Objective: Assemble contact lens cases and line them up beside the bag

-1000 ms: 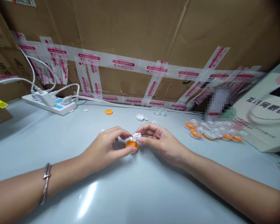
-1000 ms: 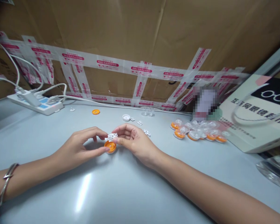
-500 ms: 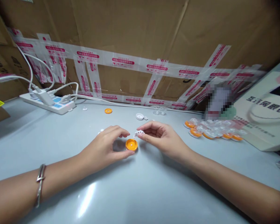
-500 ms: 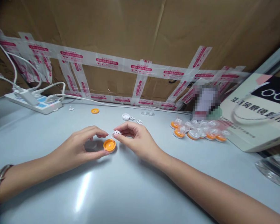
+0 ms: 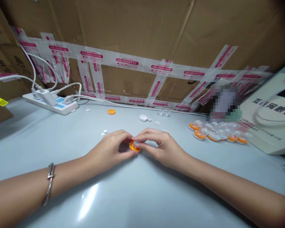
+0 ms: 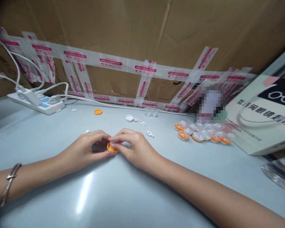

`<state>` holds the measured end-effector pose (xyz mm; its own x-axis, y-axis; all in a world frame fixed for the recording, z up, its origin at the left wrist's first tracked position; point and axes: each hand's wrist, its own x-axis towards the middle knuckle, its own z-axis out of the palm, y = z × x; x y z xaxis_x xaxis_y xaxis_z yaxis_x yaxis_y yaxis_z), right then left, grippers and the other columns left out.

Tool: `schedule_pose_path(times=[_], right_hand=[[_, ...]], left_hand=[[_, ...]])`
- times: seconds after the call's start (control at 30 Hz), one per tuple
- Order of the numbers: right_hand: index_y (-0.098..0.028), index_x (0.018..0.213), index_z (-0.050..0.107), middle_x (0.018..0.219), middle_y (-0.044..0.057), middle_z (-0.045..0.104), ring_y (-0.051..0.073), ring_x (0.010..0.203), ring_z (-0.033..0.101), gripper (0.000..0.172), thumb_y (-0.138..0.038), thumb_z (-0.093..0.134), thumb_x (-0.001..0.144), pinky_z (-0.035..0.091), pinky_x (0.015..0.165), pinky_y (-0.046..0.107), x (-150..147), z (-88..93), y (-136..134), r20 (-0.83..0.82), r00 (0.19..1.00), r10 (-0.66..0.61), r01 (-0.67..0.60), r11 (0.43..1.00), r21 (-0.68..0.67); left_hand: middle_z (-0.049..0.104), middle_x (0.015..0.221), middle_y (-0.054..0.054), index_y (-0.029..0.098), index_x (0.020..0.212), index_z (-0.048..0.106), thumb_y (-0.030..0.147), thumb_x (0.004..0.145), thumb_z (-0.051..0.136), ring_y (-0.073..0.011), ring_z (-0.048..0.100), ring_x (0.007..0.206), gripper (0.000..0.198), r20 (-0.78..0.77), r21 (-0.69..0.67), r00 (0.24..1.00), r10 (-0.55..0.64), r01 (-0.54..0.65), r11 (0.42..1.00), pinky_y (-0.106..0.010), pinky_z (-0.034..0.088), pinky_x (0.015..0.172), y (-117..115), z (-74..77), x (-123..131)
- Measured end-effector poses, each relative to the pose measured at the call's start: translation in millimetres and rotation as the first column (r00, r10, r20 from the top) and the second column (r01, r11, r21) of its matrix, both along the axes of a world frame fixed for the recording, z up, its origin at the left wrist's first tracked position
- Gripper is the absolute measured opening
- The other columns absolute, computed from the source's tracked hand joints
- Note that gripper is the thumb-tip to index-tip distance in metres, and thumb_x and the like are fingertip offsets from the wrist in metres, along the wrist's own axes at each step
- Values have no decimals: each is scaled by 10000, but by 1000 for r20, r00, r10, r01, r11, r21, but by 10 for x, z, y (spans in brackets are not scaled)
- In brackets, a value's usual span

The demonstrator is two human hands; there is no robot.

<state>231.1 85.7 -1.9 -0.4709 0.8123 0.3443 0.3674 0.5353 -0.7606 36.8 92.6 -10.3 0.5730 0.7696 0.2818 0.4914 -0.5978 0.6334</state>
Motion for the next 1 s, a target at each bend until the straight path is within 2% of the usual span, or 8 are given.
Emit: schedule_pose_path(times=[0.27,0.57,0.67,0.73,0.8,0.83,0.93,1.0], right_hand=[[-225,925,744,887,52,705,138,807,665,205,-116,616,806,536,768,283,-14,-30,0,34,999,13,-16,996,83],[-214,952,736,884,68,695,153,802,667,189,-171,612,816,545,757,307,-13,-77,-7,9,1000,-4,3,998,56],[-227,1047,701,895,57,699,156,810,664,253,-208,634,805,548,773,322,-24,-76,-25,-17,1000,-11,11,999,32],[-244,1136,648,934,47,701,161,829,662,398,-251,709,743,547,803,341,17,-30,11,-67,997,-34,36,999,25],[-251,1166,609,971,45,696,173,861,660,487,-299,747,702,539,834,362,136,39,126,-167,979,-115,126,990,58],[-248,1150,602,984,49,691,176,873,659,439,-319,717,733,533,846,372,228,71,217,-235,953,-190,214,973,83],[-214,1033,604,988,77,678,206,948,646,265,-359,599,812,500,901,416,595,78,582,-403,794,-455,546,825,144],[-204,1072,571,1138,114,633,241,1084,597,314,-317,602,781,438,985,462,836,-10,825,-285,749,-599,649,750,129]], left_hand=[[657,826,-17,184,886,643,317,805,605,-156,596,740,160,-28,-51,999,19,-20,998,-273,442,677,3,15,1],[644,825,-22,172,888,637,291,753,657,-160,555,735,182,-39,-90,999,29,-33,995,-275,419,672,37,-8,31],[624,802,-18,170,885,649,298,760,645,-154,542,716,179,-42,-96,999,32,-35,995,-273,414,660,38,-14,29],[620,798,-19,166,888,654,305,758,645,-149,537,699,190,-33,-112,999,42,-46,993,-270,411,652,36,-12,25],[626,822,-24,169,894,658,306,751,647,-148,539,706,198,-26,-132,998,57,-60,989,-272,410,659,34,0,20],[631,838,-26,173,901,660,300,747,648,-151,542,719,200,-23,-141,998,62,-64,988,-275,411,667,32,9,17],[643,878,-32,181,909,663,277,738,643,-160,548,757,197,-14,-173,998,63,-65,983,-283,414,689,27,37,12],[650,887,-33,182,908,661,271,730,642,-160,546,755,201,1,-200,997,75,-73,977,-284,417,686,24,48,13]])
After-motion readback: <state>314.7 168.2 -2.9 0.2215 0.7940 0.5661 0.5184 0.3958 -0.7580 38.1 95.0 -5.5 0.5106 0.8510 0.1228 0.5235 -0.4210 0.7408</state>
